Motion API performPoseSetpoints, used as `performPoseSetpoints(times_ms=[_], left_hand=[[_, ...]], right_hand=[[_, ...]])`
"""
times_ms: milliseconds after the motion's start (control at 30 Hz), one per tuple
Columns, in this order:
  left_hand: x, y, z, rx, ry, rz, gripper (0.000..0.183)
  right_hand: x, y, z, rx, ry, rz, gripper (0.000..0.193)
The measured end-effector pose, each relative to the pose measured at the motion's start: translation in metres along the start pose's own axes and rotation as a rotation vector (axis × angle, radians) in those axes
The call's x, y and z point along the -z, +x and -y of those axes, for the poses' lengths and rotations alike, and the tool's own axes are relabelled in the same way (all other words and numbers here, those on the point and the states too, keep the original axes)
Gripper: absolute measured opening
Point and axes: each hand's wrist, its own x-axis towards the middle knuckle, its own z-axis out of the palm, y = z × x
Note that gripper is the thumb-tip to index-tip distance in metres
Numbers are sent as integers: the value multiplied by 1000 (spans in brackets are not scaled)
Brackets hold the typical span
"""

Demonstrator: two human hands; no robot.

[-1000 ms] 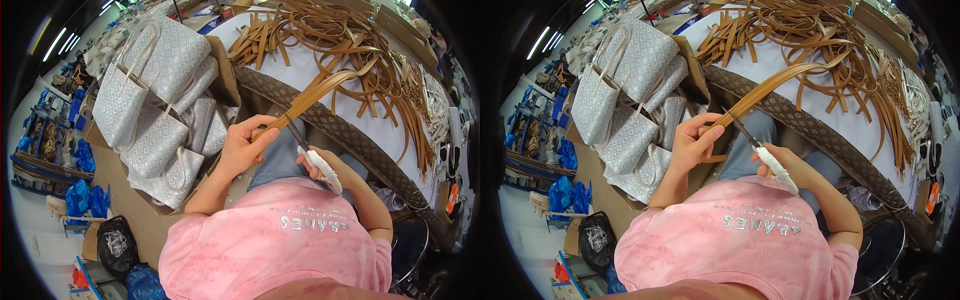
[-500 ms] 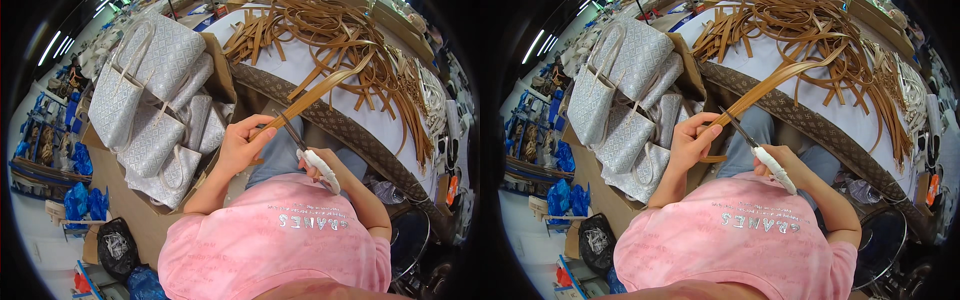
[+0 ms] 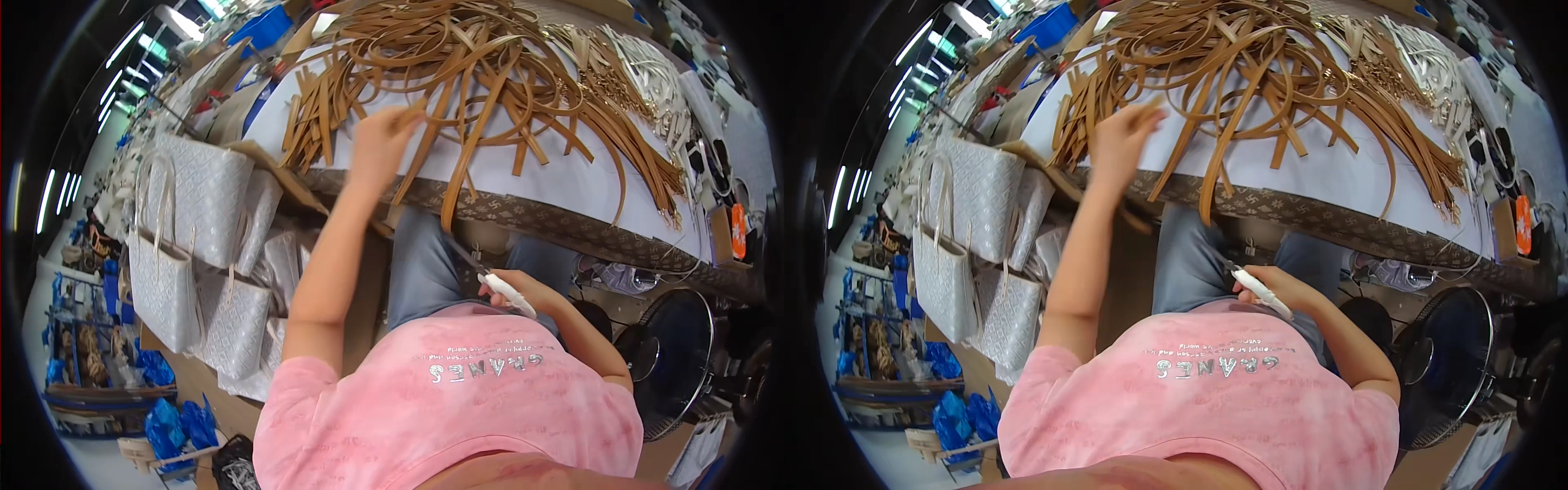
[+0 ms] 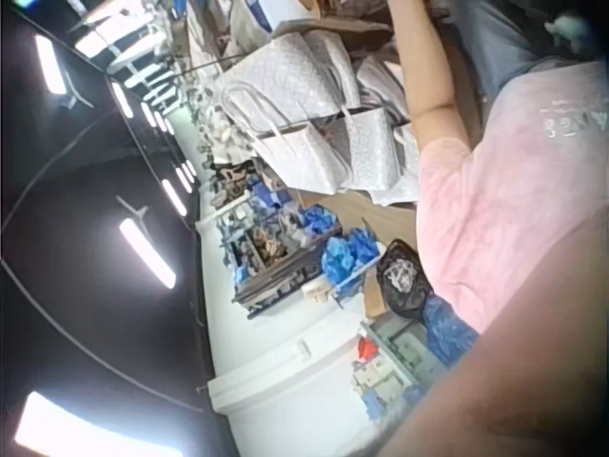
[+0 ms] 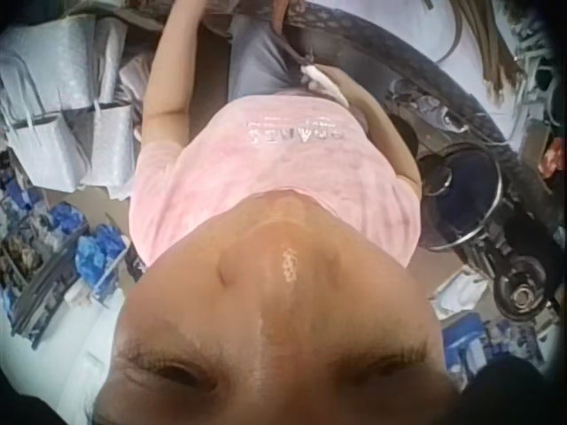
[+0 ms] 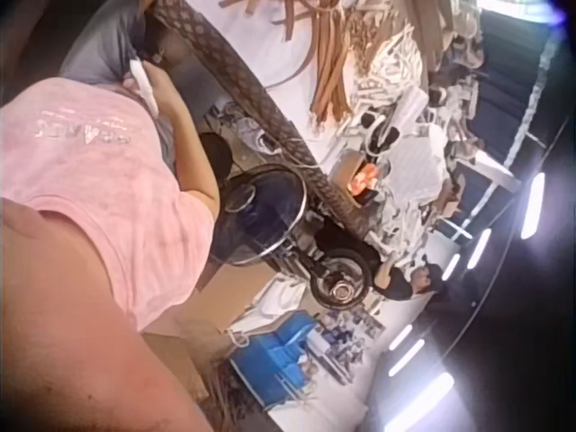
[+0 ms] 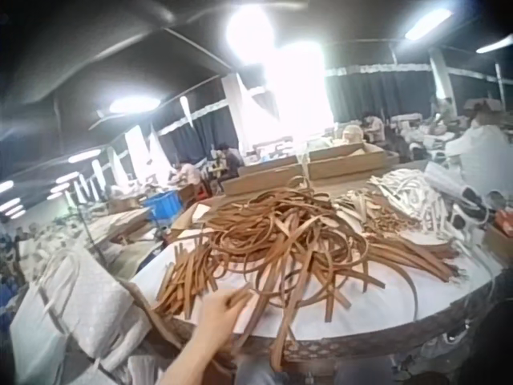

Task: Cutting long leather strips into shorter segments using a pair of scissors on a factory workbench.

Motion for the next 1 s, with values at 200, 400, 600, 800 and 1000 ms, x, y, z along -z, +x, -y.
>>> performPoseSetpoints(times_ms=[200, 400, 600, 800, 1000], left_hand=[[-131, 46, 21, -109, 495, 176, 22], [-74, 17, 32, 77, 43, 293, 21], [4, -43, -12, 542, -757, 502, 25], [43, -63, -5, 541, -696, 513, 31], [45, -64, 14, 610, -724, 462, 33]], right_hand=[[21, -15, -6, 37, 478, -167, 32], [45, -4, -13, 147, 542, -237, 23], [45, 31, 17, 10, 512, -98, 23], [33, 55, 39, -47, 459, 15, 41], [17, 61, 31, 93, 422, -86, 29]])
